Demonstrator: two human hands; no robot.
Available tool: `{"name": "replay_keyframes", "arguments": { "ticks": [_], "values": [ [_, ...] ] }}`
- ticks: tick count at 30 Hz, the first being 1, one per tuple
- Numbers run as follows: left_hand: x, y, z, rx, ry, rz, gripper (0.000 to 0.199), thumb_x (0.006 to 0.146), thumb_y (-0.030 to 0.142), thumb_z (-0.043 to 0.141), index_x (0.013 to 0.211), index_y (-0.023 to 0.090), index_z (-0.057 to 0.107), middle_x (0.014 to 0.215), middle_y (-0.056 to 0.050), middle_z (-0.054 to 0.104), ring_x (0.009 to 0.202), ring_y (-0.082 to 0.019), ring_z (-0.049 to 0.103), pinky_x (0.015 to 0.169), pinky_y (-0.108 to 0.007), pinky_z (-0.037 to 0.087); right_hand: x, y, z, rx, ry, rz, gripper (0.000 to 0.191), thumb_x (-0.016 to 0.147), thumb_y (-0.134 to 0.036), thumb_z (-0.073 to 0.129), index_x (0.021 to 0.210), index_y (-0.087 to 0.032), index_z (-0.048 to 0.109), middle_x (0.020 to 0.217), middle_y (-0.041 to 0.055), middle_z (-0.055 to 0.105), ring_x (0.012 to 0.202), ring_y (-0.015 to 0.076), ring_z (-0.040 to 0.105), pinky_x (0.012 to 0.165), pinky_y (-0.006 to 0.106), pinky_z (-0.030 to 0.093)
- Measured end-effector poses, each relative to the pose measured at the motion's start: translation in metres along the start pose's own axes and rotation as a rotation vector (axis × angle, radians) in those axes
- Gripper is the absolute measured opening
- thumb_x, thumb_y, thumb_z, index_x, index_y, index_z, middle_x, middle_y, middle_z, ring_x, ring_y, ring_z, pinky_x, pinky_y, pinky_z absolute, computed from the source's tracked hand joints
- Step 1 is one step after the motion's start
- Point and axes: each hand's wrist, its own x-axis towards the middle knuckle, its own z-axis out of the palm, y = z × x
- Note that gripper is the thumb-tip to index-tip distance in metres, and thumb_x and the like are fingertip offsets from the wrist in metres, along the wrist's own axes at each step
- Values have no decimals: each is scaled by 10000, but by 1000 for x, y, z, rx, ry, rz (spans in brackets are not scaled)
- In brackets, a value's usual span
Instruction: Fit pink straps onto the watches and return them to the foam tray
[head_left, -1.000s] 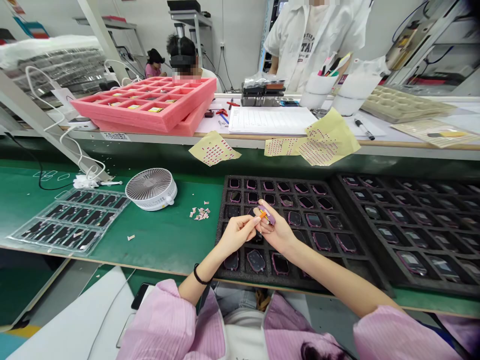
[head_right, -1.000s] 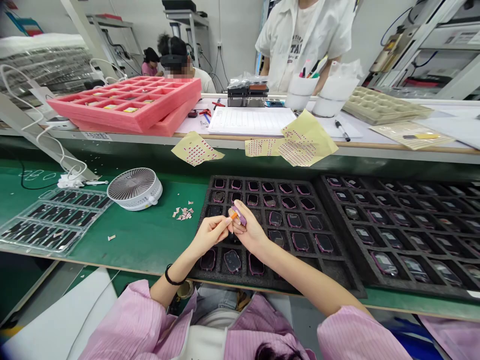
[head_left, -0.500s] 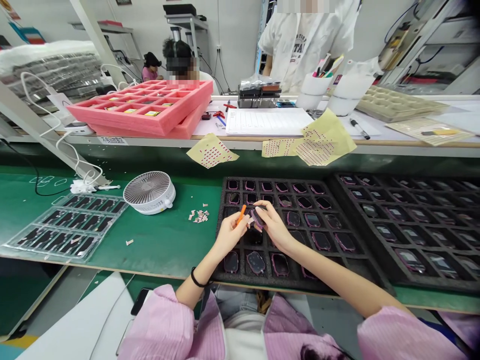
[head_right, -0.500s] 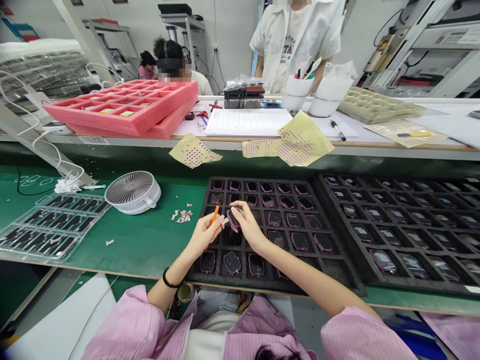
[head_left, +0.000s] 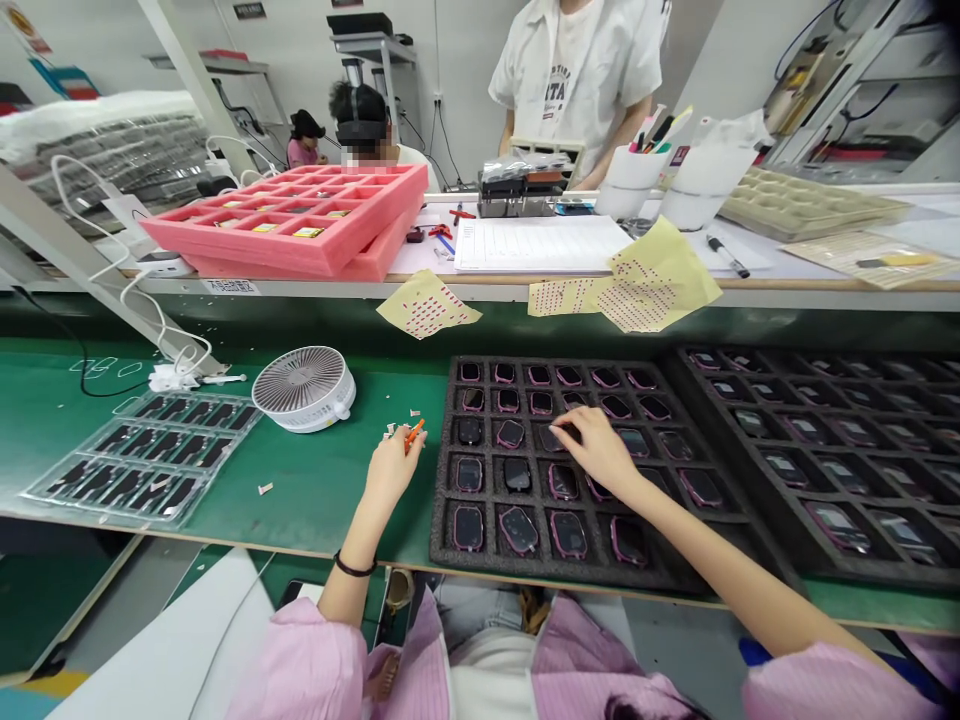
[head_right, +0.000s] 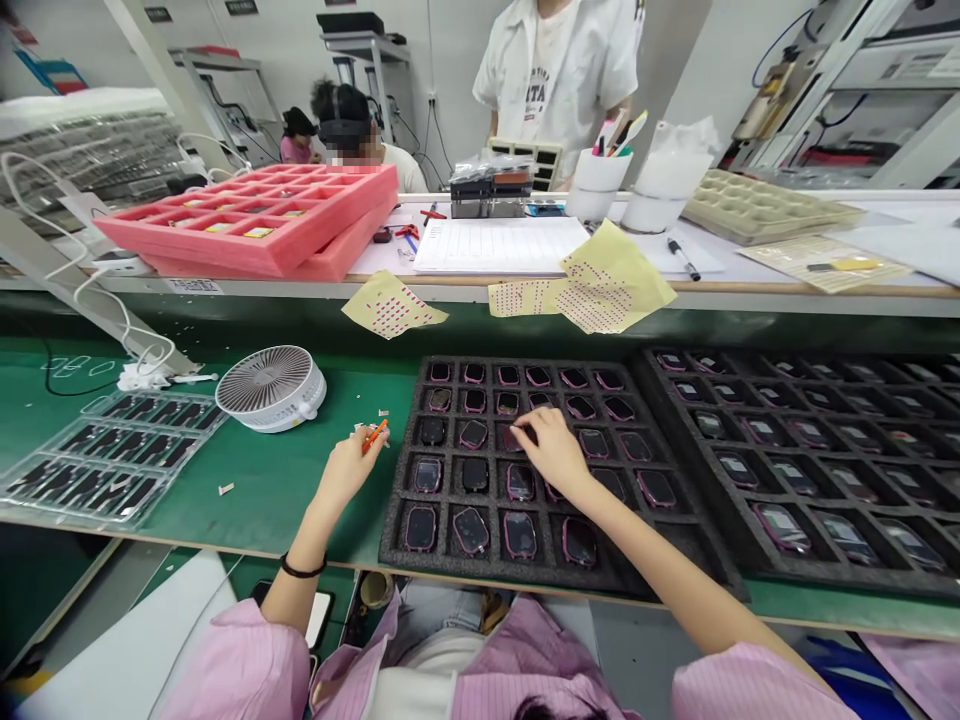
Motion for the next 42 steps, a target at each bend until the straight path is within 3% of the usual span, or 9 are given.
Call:
{"name": "replay_keyframes", "arguments": {
  "ticks": [6, 10, 16, 19, 23, 29, 32, 37, 42],
  "values": [
    [-1, 3, -6, -157, -69, 73, 269, 974, 262, 364, 1013, 166, 613, 886, -80, 709, 812, -220, 657, 670, -266, 394, -5, 35, -22, -477, -7, 25, 338, 938, -382, 413, 791, -187, 648, 889, 177, 587, 913, 343, 550, 742, 446, 488],
    [-9, 20, -7, -236, -64, 163, 310, 962, 343, 373, 1059, 206, 634, 742, -31, 653, 669, -187, 585, 599, -255, 343, 1, 42, -30, -203, -97, -25, 352, 902, -510, 482, 772, -221, 634, 845, 109, 612, 862, 278, 592, 768, 400, 498],
    [-29, 49, 2, -591, -259, 319, 359, 954, 417, 347, 926, 178, 614, 626, 28, 486, 595, -129, 456, 590, -229, 336, 4, 32, -39, 379, -161, 190, 446, 757, -641, 624, 798, -197, 608, 747, 47, 706, 405, 96, 421, 418, 257, 365],
    [-37, 68, 8, -733, -410, 400, 367, 954, 432, 345, 922, 171, 600, 622, 45, 433, 573, -109, 407, 580, -214, 332, 4, 23, -33, 525, -51, 235, 459, 734, -644, 650, 781, -190, 602, 685, 60, 700, 454, 136, 522, 452, 277, 427],
    [-43, 84, 10, -629, -399, 437, 352, 953, 414, 359, 926, 184, 624, 609, 44, 437, 560, -111, 396, 558, -216, 303, 4, 22, -31, 340, 12, 115, 446, 746, -641, 636, 822, -202, 647, 813, 91, 699, 713, 224, 641, 557, 318, 484],
    [-44, 81, 12, -616, -416, 425, 363, 948, 425, 374, 905, 180, 639, 578, 50, 406, 536, -110, 359, 527, -212, 285, -5, 41, -50, 142, -304, -2, 438, 741, -536, 685, 1052, -228, 673, 1086, 102, 697, 988, 277, 629, 738, 364, 501],
    [-43, 83, 12, -630, -422, 436, 349, 945, 413, 386, 899, 178, 640, 590, 48, 419, 542, -106, 365, 530, -210, 287, 0, 45, -48, 103, -328, 6, 323, 835, -458, 579, 1006, -208, 692, 1036, 104, 713, 944, 258, 643, 744, 360, 505],
    [-44, 83, 12, -629, -441, 432, 342, 946, 406, 390, 908, 174, 639, 599, 46, 421, 544, -103, 358, 523, -207, 278, 18, 45, -35, 44, -301, -7, 164, 770, -261, 609, 874, -182, 708, 794, 72, 708, 691, 210, 649, 698, 347, 514],
    [-45, 74, 14, -669, -430, 406, 364, 943, 438, 393, 914, 173, 640, 601, 47, 410, 544, -102, 340, 512, -203, 266, 14, 49, -36, 25, -240, -3, 258, 790, -188, 533, 973, -159, 712, 844, 97, 721, 724, 214, 666, 708, 344, 518]
  ]
}}
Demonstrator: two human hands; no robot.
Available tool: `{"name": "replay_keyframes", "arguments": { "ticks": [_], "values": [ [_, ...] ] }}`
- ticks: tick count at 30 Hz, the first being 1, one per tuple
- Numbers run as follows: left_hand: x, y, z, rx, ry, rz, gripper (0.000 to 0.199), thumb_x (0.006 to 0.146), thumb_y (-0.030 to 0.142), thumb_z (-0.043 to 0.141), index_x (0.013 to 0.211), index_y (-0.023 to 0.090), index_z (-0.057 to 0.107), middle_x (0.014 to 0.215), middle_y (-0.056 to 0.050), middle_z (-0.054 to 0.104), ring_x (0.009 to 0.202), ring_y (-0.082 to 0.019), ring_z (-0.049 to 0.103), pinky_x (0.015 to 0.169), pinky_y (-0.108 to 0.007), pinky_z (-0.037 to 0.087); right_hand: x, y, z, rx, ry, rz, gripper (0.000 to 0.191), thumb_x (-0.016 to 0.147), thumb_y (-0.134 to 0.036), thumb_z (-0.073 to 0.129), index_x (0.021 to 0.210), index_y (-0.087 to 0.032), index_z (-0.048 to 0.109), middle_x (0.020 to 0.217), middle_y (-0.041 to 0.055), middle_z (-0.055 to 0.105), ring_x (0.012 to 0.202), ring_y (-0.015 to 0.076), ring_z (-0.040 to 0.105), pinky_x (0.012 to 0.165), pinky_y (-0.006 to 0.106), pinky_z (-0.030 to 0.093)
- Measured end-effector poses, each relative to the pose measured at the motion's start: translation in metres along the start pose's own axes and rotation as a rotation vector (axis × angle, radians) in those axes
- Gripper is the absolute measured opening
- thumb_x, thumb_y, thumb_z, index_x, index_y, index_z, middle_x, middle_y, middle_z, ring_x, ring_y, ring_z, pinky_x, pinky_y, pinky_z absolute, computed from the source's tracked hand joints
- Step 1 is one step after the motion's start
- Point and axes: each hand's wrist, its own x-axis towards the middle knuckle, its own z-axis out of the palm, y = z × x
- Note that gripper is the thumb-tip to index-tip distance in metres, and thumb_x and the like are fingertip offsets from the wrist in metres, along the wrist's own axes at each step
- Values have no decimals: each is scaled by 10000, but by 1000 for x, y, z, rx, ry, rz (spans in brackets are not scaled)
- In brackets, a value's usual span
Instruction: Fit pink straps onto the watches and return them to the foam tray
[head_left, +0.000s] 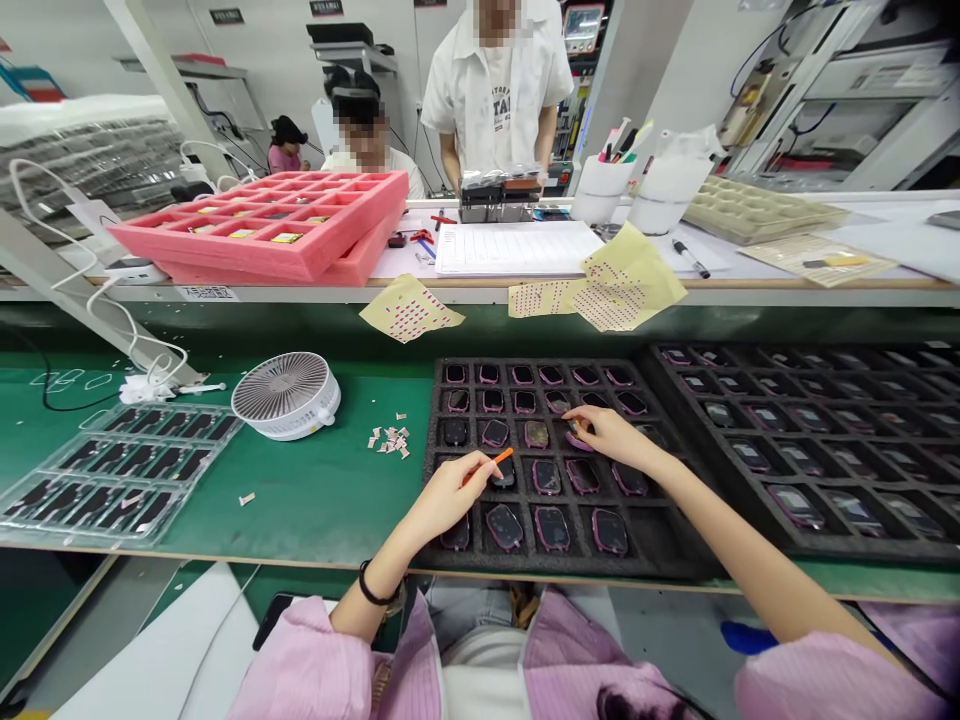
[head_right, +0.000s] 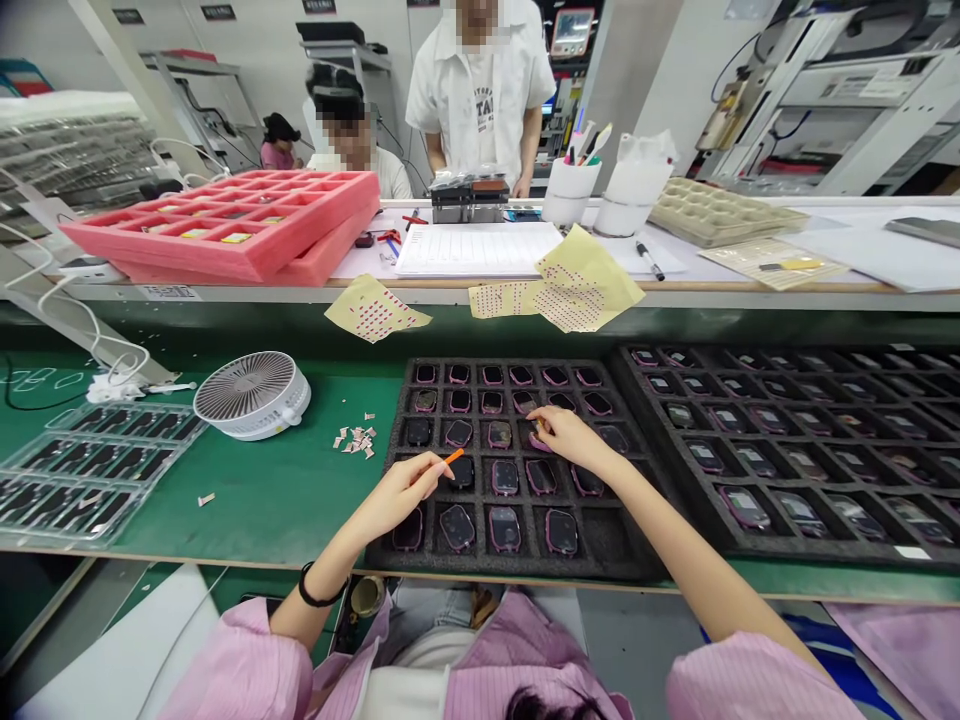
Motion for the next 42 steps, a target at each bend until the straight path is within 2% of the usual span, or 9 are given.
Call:
{"name": "replay_keyframes", "arguments": {
  "ticks": [4, 7, 10, 14, 20, 25, 30, 34, 42],
  "values": [
    [0, -3, 0, -13, -10, -4, 370, 939, 443, 403, 919, 167, 647, 593, 49, 396, 547, -102, 332, 515, -206, 263, -18, 3, 0, 105, 107, 16, 342, 847, -320, 552, 1116, -162, 693, 892, 98, 744, 726, 226, 689, 709, 373, 554],
    [1, -2, 2, -12, -27, -4, 367, 941, 430, 403, 917, 162, 653, 607, 46, 409, 552, -98, 329, 520, -208, 262, -32, 5, -3, 202, 168, -57, 291, 840, -382, 614, 1023, -193, 740, 929, 86, 764, 842, 256, 715, 810, 402, 565],
    [3, -2, 3, -15, -30, -4, 373, 941, 432, 402, 916, 155, 651, 614, 45, 417, 556, -95, 332, 527, -209, 263, -43, 6, -8, 195, 130, -184, 240, 871, -362, 599, 946, -210, 768, 990, 78, 765, 945, 260, 713, 907, 413, 550],
    [4, -2, 5, -19, -38, -7, 386, 938, 442, 404, 919, 147, 653, 607, 45, 421, 558, -95, 343, 532, -212, 265, -49, 11, -10, 140, 17, -291, 277, 890, -332, 586, 1105, -236, 731, 1154, 57, 717, 1090, 255, 670, 1020, 436, 497],
    [4, -3, 6, -13, -40, 3, 398, 937, 449, 406, 918, 145, 662, 623, 36, 454, 568, -96, 364, 536, -211, 278, -43, 17, -4, 187, 93, -161, 282, 859, -399, 605, 1047, -246, 749, 1106, 62, 736, 1059, 291, 678, 992, 472, 501],
    [8, 4, 9, -63, -37, 17, 441, 927, 485, 419, 982, 140, 689, 599, 42, 413, 554, -97, 343, 517, -211, 263, -32, -24, -2, 728, 254, 126, 325, 753, -474, 713, 958, -222, 734, 997, 67, 745, 918, 251, 682, 854, 404, 542],
    [17, 15, 22, -179, -57, 65, 449, 930, 489, 419, 991, 132, 685, 554, 66, 337, 513, -83, 287, 499, -212, 227, -21, -93, 12, 1433, 68, 198, 255, 789, -427, 686, 885, -192, 685, 583, -26, 548, 462, 101, 464, 397, 217, 360],
    [22, 17, 29, -259, -42, 74, 438, 935, 490, 411, 868, 122, 639, 512, 80, 325, 473, -70, 273, 480, -207, 223, -15, -121, 25, 1583, 2, 247, 225, 773, -382, 716, 816, -175, 637, 508, -69, 472, 354, 39, 307, 344, 171, 227],
    [22, 19, 28, -282, -44, 53, 438, 927, 483, 407, 807, 128, 633, 456, 90, 333, 411, -56, 258, 452, -201, 225, -13, -130, 28, 1647, -24, 253, 264, 766, -391, 737, 795, -168, 597, 436, -103, 421, 303, 22, 253, 318, 154, 203]
  ]
}}
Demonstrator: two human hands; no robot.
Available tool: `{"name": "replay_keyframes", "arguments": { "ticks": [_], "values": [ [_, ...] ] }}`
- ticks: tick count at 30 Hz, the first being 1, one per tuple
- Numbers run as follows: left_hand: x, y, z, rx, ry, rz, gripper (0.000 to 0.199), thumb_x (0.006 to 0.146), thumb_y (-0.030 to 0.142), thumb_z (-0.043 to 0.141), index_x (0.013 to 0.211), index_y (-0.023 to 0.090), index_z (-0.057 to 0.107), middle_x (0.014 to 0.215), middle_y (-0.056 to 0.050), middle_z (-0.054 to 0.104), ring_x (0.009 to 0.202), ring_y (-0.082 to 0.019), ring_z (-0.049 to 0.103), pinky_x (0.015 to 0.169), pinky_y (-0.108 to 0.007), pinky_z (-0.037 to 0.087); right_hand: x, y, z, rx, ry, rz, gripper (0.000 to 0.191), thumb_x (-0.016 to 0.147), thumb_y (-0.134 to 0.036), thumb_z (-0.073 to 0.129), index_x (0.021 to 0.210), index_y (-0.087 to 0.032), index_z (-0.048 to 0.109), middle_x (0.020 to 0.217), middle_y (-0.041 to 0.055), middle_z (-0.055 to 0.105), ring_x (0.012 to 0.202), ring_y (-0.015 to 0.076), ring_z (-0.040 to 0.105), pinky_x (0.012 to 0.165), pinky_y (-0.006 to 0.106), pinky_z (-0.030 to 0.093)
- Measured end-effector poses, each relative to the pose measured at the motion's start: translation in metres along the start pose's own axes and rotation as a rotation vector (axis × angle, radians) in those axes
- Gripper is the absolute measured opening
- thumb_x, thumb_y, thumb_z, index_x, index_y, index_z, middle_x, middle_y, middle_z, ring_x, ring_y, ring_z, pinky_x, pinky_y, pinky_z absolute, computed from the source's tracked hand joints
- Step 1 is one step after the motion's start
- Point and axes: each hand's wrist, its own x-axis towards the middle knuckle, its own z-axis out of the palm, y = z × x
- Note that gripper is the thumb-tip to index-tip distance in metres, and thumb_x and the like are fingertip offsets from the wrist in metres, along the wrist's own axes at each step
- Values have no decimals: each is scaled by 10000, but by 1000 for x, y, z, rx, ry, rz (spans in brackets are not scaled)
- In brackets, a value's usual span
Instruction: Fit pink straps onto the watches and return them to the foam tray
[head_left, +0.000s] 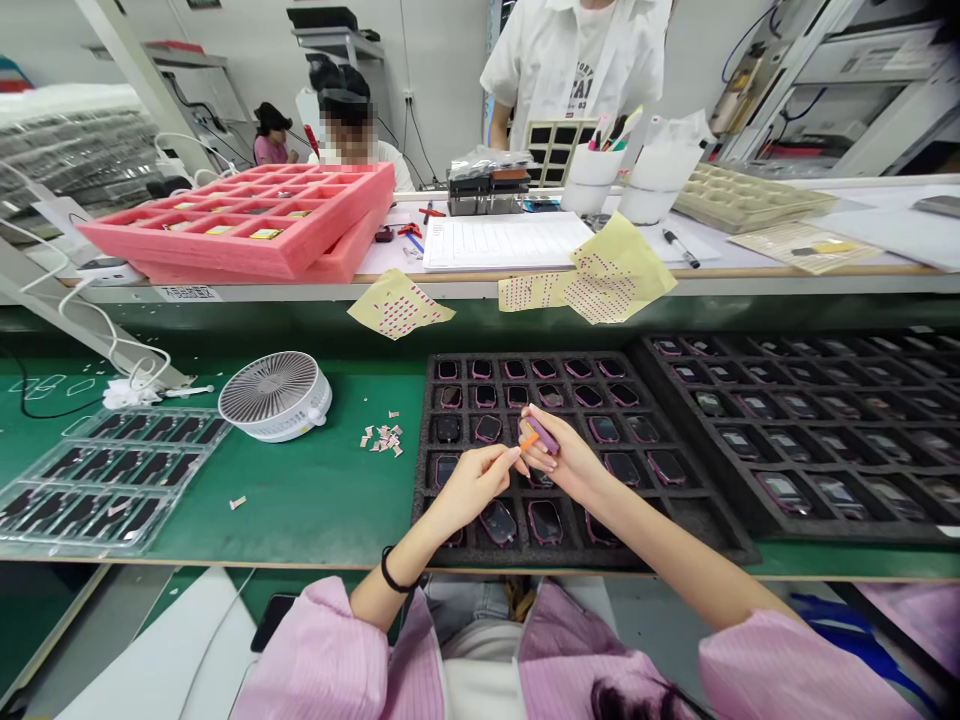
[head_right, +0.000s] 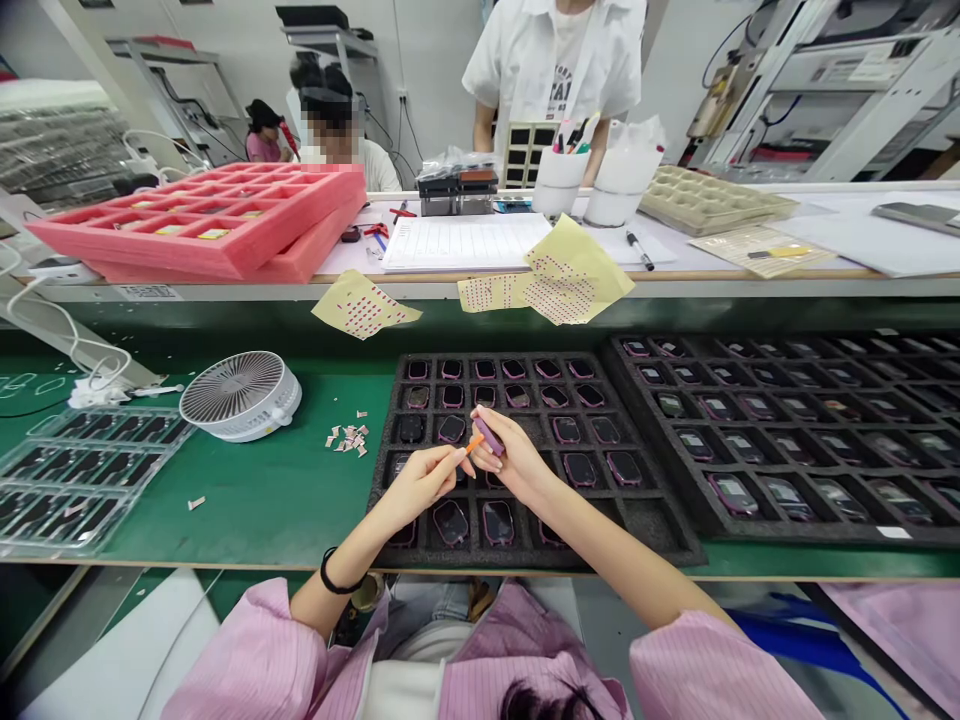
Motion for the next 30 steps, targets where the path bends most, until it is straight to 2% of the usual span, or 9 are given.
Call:
{"name": "replay_keyframes", "arguments": {
  "ticks": [5, 9, 14, 18, 21, 25, 28, 30],
  "values": [
    [0, 1, -1, 0, 1, 12, 448, 919, 494, 419, 802, 123, 641, 444, 89, 347, 405, -51, 257, 444, -199, 222, -1, 1, 2, 20, -31, 7, 256, 784, -391, 722, 804, -168, 598, 438, -105, 432, 300, 20, 245, 314, 142, 222],
    [1, 3, 0, -62, -7, 15, 464, 889, 541, 457, 717, 131, 590, 427, 89, 356, 391, -44, 245, 429, -203, 207, -2, 4, 5, 100, -94, 61, 250, 798, -397, 707, 827, -181, 584, 439, -120, 399, 299, 19, 185, 302, 128, 217],
    [0, 1, 5, -146, 22, 47, 508, 856, 612, 479, 706, 136, 574, 418, 90, 356, 380, -38, 242, 413, -203, 193, -2, 8, 12, 206, -79, 78, 193, 805, -342, 701, 846, -197, 581, 460, -131, 373, 316, 21, 102, 335, 131, 306],
    [0, 2, 3, -162, 91, -4, 553, 821, 677, 478, 684, 147, 559, 401, 89, 349, 367, -39, 243, 399, -200, 197, 0, 9, 17, 160, -36, 48, 218, 777, -352, 713, 780, -194, 563, 435, -123, 362, 310, 22, 114, 305, 149, 220],
    [3, 4, 2, -176, 166, -8, 553, 783, 693, 520, 653, 156, 528, 435, 82, 361, 395, -44, 286, 415, -194, 243, -1, 15, 22, 48, 2, -21, 270, 794, -399, 689, 720, -202, 519, 425, -107, 372, 309, 33, 187, 313, 168, 182],
    [7, 1, 1, -135, 229, 50, 495, 753, 641, 597, 674, 159, 512, 576, 43, 469, 515, -70, 409, 498, -202, 339, -2, 24, 21, -196, 77, -113, 306, 776, -473, 696, 820, -223, 525, 510, -90, 455, 362, 50, 298, 349, 168, 208],
    [4, -8, -13, -36, 320, 36, 447, 826, 590, 509, 668, 173, 471, 565, 59, 391, 510, -71, 349, 496, -205, 290, 6, 14, -5, -482, 185, -255, 314, 811, -529, 617, 860, -243, 498, 592, -75, 482, 407, 74, 348, 369, 185, 244],
    [-2, -16, -33, 98, 387, 12, 410, 850, 545, 472, 666, 179, 456, 560, 61, 363, 509, -78, 325, 503, -213, 267, 13, 0, -34, -810, 310, -348, 308, 861, -553, 508, 881, -246, 499, 639, -49, 507, 458, 107, 414, 411, 216, 304]
  ]
}}
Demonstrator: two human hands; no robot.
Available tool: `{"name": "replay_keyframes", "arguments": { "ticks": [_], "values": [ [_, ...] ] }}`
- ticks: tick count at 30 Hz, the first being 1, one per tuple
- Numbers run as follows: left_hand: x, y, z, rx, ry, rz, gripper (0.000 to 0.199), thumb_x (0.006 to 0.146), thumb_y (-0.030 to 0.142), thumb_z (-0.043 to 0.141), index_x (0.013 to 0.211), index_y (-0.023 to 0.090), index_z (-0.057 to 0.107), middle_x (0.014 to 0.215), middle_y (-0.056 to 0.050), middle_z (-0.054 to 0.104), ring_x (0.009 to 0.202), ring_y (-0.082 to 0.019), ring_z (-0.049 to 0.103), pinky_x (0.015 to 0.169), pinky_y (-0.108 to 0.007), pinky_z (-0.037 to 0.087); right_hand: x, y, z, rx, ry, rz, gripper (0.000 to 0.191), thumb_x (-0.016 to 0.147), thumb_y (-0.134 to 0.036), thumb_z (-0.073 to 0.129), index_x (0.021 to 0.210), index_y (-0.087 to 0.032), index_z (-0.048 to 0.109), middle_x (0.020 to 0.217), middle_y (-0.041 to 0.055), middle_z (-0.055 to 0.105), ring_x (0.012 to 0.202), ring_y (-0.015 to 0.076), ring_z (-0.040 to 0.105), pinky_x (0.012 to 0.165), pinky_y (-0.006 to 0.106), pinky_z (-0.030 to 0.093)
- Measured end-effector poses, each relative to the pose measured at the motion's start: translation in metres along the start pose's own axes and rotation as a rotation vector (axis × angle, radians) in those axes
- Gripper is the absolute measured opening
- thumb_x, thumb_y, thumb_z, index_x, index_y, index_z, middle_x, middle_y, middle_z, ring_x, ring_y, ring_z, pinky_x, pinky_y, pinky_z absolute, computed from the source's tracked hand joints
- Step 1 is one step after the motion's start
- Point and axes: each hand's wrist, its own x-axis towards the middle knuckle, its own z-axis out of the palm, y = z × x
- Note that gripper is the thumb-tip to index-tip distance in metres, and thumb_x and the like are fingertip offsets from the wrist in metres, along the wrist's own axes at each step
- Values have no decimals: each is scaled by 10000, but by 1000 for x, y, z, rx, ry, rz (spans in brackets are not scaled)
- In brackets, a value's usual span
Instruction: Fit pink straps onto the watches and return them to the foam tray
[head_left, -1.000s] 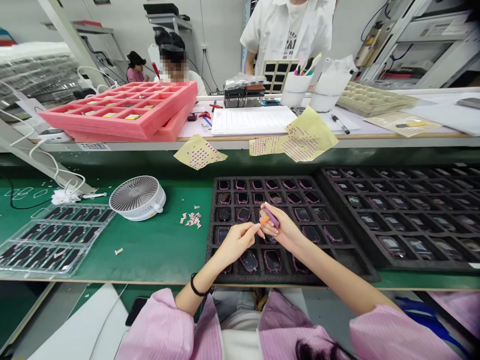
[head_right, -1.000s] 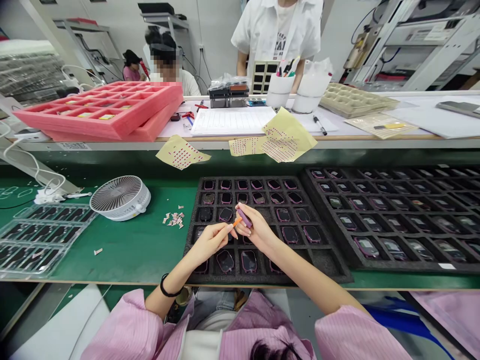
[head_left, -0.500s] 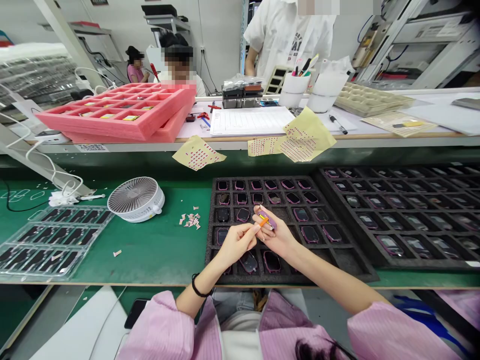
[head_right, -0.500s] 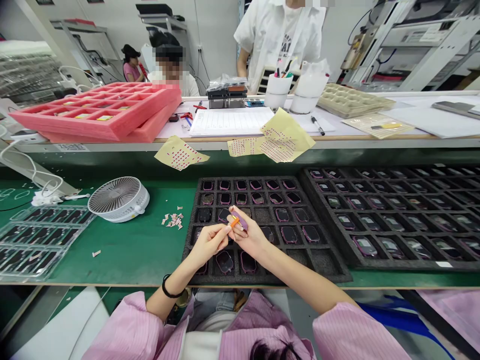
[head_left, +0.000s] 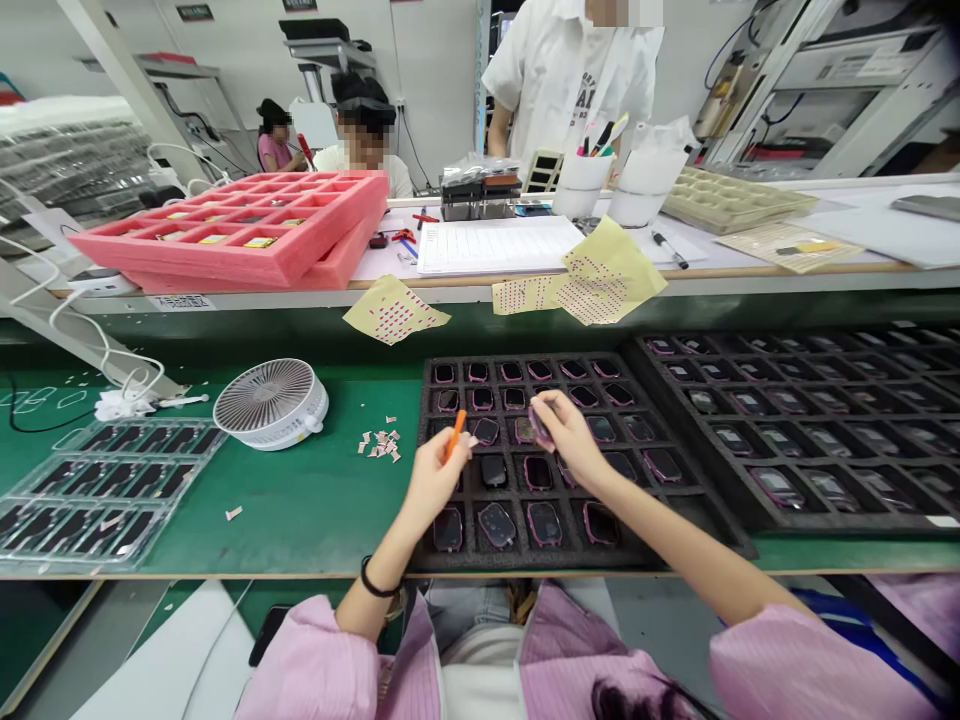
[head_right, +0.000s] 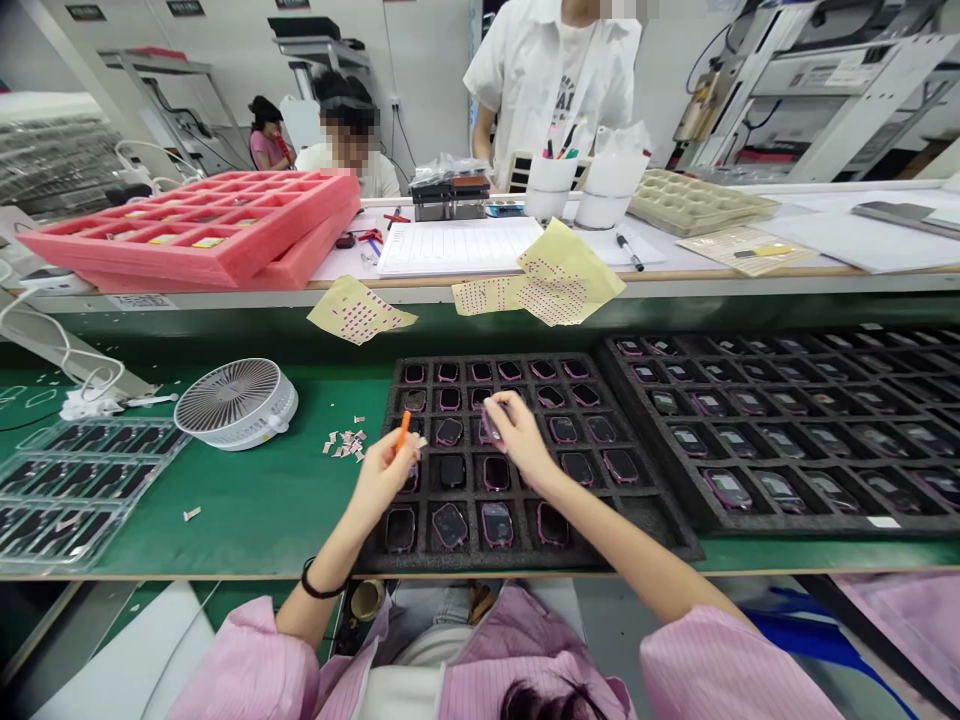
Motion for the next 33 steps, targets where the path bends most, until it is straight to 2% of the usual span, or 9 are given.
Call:
{"name": "replay_keyframes", "arguments": {
  "ticks": [2, 7, 11, 15, 17, 22, 27, 30, 33],
  "values": [
    [2, -10, -25, 211, 43, 3, 376, 853, 493, 470, 650, 176, 469, 563, 53, 379, 526, -89, 343, 526, -224, 266, 15, 15, -26, -294, 59, -74, 320, 859, -554, 489, 865, -236, 526, 701, -6, 567, 582, 154, 516, 536, 265, 399],
    [4, -25, -68, 641, 123, -81, 328, 893, 409, 436, 686, 181, 547, 626, 0, 557, 586, -141, 484, 589, -250, 317, 24, 39, -59, -475, -4, -101, 270, 810, -504, 550, 799, -235, 579, 754, 41, 636, 714, 231, 591, 718, 360, 438],
    [2, -30, -79, 758, 120, -164, 296, 918, 359, 429, 750, 186, 600, 779, -60, 686, 688, -193, 610, 617, -258, 365, 14, 42, -77, -656, -10, -181, 259, 859, -445, 518, 857, -212, 632, 818, 98, 650, 850, 283, 593, 857, 427, 420],
    [2, -35, -86, 836, 125, -223, 294, 928, 352, 434, 801, 192, 647, 777, -76, 703, 735, -231, 654, 601, -251, 362, 9, 49, -109, -1225, 169, -133, 363, 924, -447, 440, 812, -153, 621, 866, 200, 631, 875, 344, 586, 759, 452, 436],
    [3, -36, -89, 884, 127, -245, 289, 932, 349, 438, 835, 190, 659, 739, -79, 691, 735, -243, 659, 579, -245, 342, 9, 55, -119, -1266, 140, -64, 405, 912, -505, 450, 742, -165, 592, 849, 205, 631, 842, 345, 596, 710, 443, 445],
    [2, -37, -93, 991, 144, -295, 279, 945, 348, 428, 927, 171, 642, 775, -109, 691, 770, -276, 662, 571, -251, 318, 17, 58, -121, -944, 28, -60, 489, 796, -687, 510, 610, -239, 446, 641, 88, 595, 682, 266, 599, 673, 400, 470],
    [-8, -24, -83, 761, 228, -242, 308, 931, 408, 439, 1065, 160, 562, 786, -83, 672, 715, -236, 632, 597, -251, 354, 7, 25, -97, -300, 77, 62, 523, 669, -664, 679, 893, -217, 527, 657, 14, 645, 520, 175, 581, 503, 300, 434],
    [-15, -3, -54, 351, 23, -41, 310, 943, 429, 377, 958, 180, 561, 637, 14, 537, 572, -143, 510, 572, -224, 354, -10, -4, -59, 132, -3, 148, 498, 682, -530, 752, 1014, -213, 559, 685, -1, 666, 478, 125, 546, 440, 240, 375],
    [-20, 20, -16, 51, -248, -3, 345, 941, 460, 374, 895, 172, 559, 548, 69, 396, 474, -90, 350, 512, -202, 305, -24, -29, -15, 456, -114, 194, 343, 732, -434, 748, 926, -216, 567, 619, -29, 621, 426, 94, 483, 399, 215, 334]
  ]
}}
